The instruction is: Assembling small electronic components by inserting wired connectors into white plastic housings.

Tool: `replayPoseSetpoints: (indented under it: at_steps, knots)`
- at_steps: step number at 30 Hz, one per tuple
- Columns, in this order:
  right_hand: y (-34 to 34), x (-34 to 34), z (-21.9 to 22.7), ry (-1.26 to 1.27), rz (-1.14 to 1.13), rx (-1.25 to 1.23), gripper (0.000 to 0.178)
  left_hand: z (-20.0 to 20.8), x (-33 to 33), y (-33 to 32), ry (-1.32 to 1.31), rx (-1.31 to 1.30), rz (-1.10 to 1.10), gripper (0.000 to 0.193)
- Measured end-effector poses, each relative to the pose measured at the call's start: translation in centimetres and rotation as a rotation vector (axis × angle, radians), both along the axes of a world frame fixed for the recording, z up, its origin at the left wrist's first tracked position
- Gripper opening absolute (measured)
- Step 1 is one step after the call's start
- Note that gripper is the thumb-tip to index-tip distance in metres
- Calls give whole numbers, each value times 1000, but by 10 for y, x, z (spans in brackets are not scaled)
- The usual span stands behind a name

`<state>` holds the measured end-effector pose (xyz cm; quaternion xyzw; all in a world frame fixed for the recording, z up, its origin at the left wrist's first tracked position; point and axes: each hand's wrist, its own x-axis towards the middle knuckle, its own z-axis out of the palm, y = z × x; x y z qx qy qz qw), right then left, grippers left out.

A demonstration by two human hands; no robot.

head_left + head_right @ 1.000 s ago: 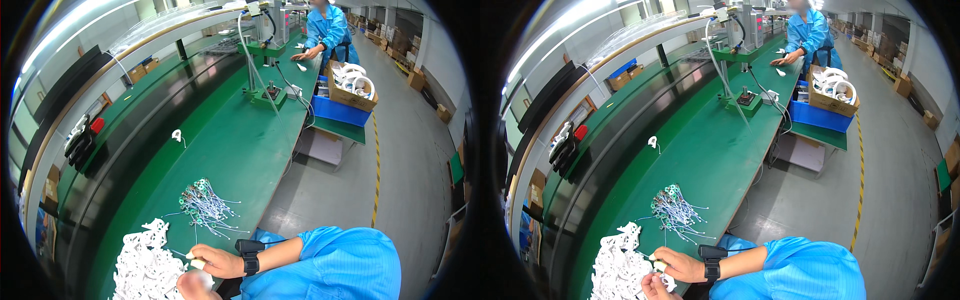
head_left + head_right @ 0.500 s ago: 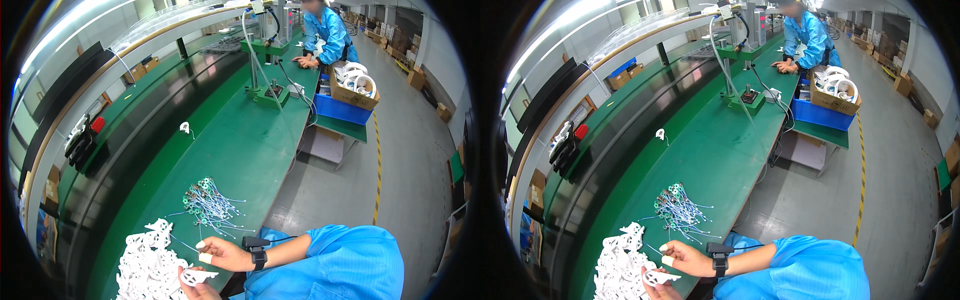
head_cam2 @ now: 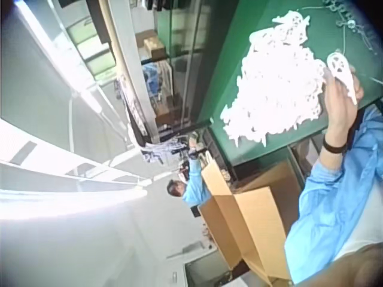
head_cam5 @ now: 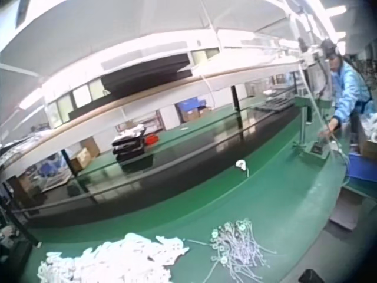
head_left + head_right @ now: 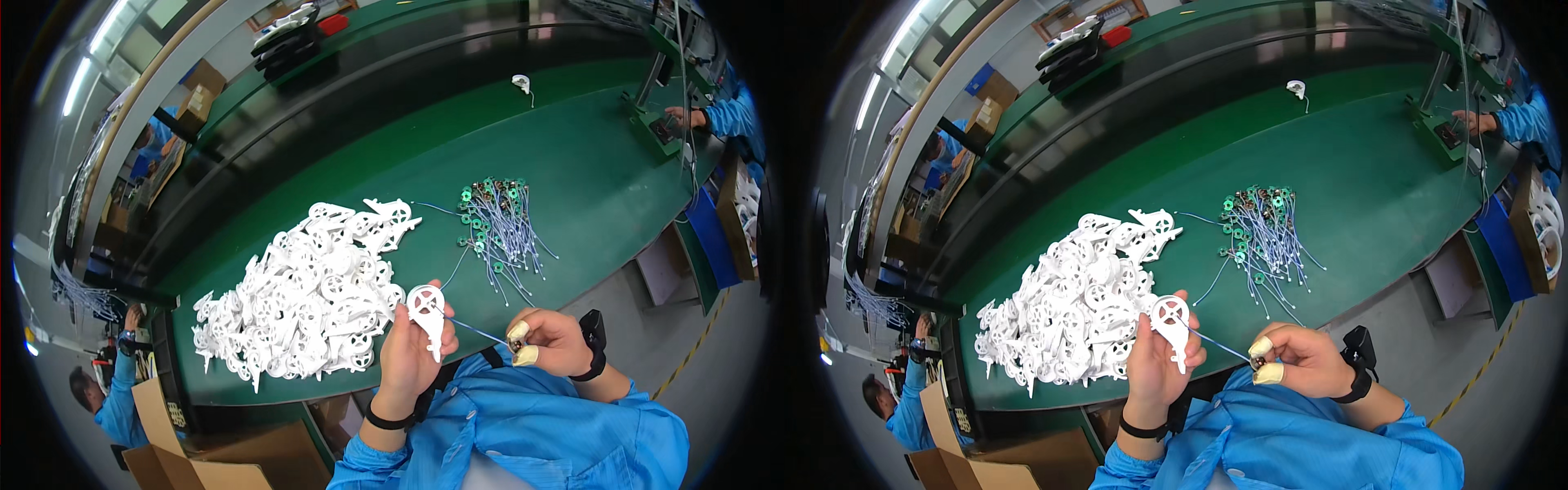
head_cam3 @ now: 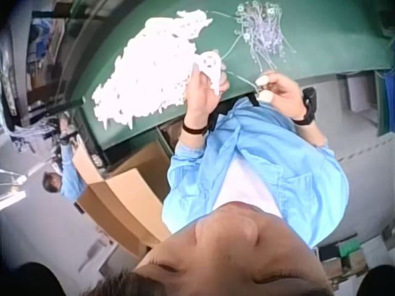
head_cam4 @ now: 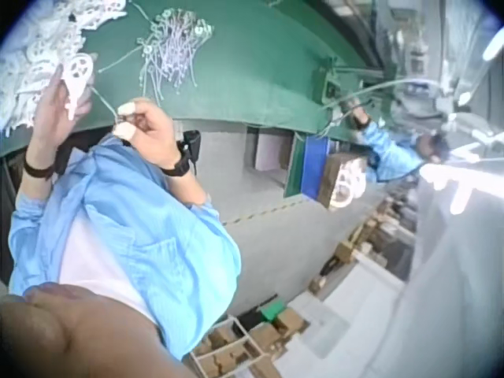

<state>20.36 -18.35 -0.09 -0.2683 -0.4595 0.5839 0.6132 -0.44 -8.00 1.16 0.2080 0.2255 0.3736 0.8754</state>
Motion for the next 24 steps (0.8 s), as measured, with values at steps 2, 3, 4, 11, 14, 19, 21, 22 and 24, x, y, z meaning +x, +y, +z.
replayPoseSetpoints:
  at_steps: [2, 3, 4, 11, 14, 19, 21, 22, 24]
  knots:
    - [1, 2, 1, -11, 43, -19, 32, 0, 0, -1, 15, -7, 20, 57]
    - [1, 2, 1, -25, 68, -37, 32, 0, 0, -1, 27, -14, 22, 57]
    - [0, 2, 1, -21, 68, -39, 32, 0, -1, -2, 31, -15, 21, 57]
    - [-2, 0, -1, 55, 45, -100, 28, -5, -1, -5, 98, 181, -15, 58]
    - [0, 0, -6, 63, -9, -120, 27, -1, 4, -8, 258, 382, 33, 57]
    - [6, -6, -9, 14, -81, -117, 29, -8, 7, -13, 652, 777, 136, 56]
    - [10, -9, -9, -139, -132, -69, 30, -4, 11, -17, 666, 827, 82, 53]
    - [9, -11, -7, -229, -176, -64, 31, -5, 14, -20, 647, 839, 45, 52]
    - [11, -17, -3, -322, -224, -53, 31, -5, 22, -25, 636, 859, 34, 50]
